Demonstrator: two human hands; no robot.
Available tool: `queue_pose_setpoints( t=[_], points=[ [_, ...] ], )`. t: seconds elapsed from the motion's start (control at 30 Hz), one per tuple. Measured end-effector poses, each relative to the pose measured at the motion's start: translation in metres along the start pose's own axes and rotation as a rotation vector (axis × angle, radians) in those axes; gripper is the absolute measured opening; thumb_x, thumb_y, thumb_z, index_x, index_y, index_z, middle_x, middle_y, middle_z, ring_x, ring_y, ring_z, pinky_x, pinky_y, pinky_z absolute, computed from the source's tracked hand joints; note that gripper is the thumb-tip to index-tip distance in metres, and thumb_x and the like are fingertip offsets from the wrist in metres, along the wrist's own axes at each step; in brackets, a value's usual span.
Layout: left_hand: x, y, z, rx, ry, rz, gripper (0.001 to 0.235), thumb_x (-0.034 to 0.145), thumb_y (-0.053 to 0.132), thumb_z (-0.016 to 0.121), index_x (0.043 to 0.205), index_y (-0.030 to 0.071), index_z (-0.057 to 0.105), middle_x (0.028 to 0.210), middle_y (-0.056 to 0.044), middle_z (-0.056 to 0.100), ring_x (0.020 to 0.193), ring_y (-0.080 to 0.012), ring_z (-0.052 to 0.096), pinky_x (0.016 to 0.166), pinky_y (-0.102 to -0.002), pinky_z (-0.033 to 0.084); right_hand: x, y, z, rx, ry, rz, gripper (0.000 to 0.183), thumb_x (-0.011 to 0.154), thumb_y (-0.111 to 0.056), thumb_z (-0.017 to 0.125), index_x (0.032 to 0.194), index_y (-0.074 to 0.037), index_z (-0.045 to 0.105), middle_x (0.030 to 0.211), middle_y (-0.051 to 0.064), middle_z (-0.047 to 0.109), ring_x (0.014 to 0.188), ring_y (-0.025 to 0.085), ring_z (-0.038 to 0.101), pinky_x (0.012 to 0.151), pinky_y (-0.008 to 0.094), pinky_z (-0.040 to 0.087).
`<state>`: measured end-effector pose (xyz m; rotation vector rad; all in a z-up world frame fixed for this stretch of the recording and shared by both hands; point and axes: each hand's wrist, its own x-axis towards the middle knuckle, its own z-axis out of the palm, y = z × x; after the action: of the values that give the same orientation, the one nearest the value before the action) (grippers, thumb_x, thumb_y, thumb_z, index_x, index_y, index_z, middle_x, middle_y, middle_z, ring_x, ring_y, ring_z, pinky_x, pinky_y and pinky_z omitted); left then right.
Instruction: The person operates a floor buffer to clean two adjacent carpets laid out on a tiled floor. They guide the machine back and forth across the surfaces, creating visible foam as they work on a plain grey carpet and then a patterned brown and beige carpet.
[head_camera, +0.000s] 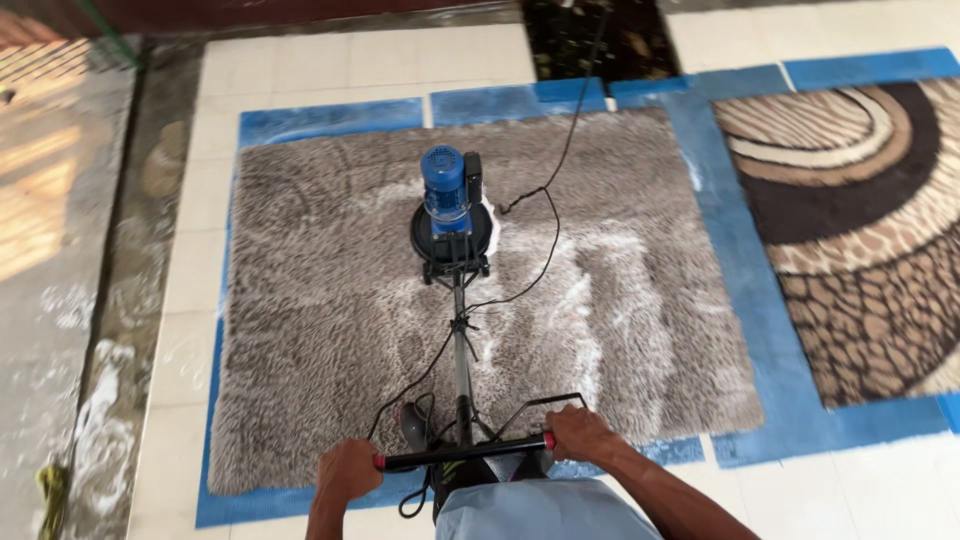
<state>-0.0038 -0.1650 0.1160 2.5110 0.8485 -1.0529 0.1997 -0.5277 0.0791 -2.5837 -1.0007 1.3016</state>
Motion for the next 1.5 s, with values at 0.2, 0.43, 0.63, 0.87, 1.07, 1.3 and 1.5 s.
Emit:
queue_pose_setpoints(
  t=[0.2, 0.43, 0.63, 0.87, 1.07, 1.3, 1.5],
  points=[
    [0.055, 0.063, -0.009, 0.174, 0.012, 0.169, 0.022, 0.073, 0.026, 0.069, 0.088, 0.013, 0.08, 0.101, -0.017, 0.076, 0.1, -0.0384, 0.074, 0.09, -0.049, 0.058, -0.019, 0.056, 0.004, 0.081, 0.019, 0.132, 0.041, 0.073, -0.024, 0.083, 0.106, -0.006, 0.069, 0.103, 0.024, 0.07, 0.1, 0.042, 0.072, 0.088, 0.05, 0.059],
    [0.124, 0.157, -0.038, 0.293, -0.079, 0.313, 0.021, 0.068, 0.02, 0.071, 0.087, 0.012, 0.078, 0.1, -0.014, 0.077, 0.098, -0.0356, 0.075, 0.087, -0.049, 0.059, -0.017, 0.127, 0.022, 0.173, 0.156, 0.28, 0.034, 0.075, -0.023, 0.079, 0.106, -0.01, 0.07, 0.104, 0.022, 0.073, 0.101, 0.04, 0.072, 0.088, 0.048, 0.06],
    [0.161, 0.261, -0.062, 0.434, 0.039, 0.524, 0.026, 0.071, 0.021, 0.072, 0.092, 0.008, 0.08, 0.105, -0.02, 0.075, 0.101, -0.0372, 0.073, 0.088, -0.046, 0.059, -0.016, 0.199, 0.022, 0.261, 0.199, 0.379, 0.034, 0.071, -0.023, 0.082, 0.102, -0.012, 0.073, 0.103, 0.019, 0.075, 0.103, 0.038, 0.072, 0.092, 0.048, 0.058],
    [0.189, 0.357, -0.076, 0.458, 0.056, 0.569, 0.024, 0.075, 0.019, 0.07, 0.094, 0.007, 0.08, 0.107, -0.018, 0.076, 0.104, -0.0359, 0.073, 0.09, -0.044, 0.058, -0.021, 0.253, 0.02, 0.392, 0.262, 0.538, 0.038, 0.068, -0.023, 0.086, 0.102, -0.013, 0.074, 0.102, 0.016, 0.075, 0.104, 0.034, 0.072, 0.09, 0.047, 0.059],
    [0.205, 0.4, -0.063, 0.508, 0.016, 0.62, 0.024, 0.074, 0.015, 0.072, 0.096, 0.009, 0.08, 0.106, -0.017, 0.076, 0.104, -0.0339, 0.073, 0.092, -0.042, 0.059, -0.026, 0.276, 0.041, 0.379, 0.213, 0.589, 0.033, 0.073, -0.023, 0.083, 0.103, -0.014, 0.071, 0.099, 0.015, 0.075, 0.101, 0.033, 0.073, 0.087, 0.044, 0.06],
    [0.202, 0.406, -0.002, 0.462, -0.016, 0.664, 0.021, 0.078, 0.022, 0.077, 0.095, 0.009, 0.08, 0.1, -0.017, 0.077, 0.097, -0.0321, 0.075, 0.088, -0.042, 0.059, -0.062, 0.262, 0.086, 0.481, 0.233, 0.604, 0.019, 0.074, -0.019, 0.078, 0.09, -0.012, 0.069, 0.089, 0.012, 0.074, 0.09, 0.031, 0.073, 0.078, 0.045, 0.061],
    [0.186, 0.375, 0.022, 0.482, -0.046, 0.701, 0.018, 0.077, 0.019, 0.077, 0.092, 0.01, 0.078, 0.097, -0.016, 0.077, 0.095, -0.0312, 0.075, 0.086, -0.043, 0.058, -0.078, 0.226, 0.104, 0.467, 0.184, 0.621, 0.025, 0.077, -0.018, 0.077, 0.098, -0.012, 0.066, 0.091, 0.012, 0.074, 0.092, 0.031, 0.073, 0.079, 0.045, 0.061]
  ],
)
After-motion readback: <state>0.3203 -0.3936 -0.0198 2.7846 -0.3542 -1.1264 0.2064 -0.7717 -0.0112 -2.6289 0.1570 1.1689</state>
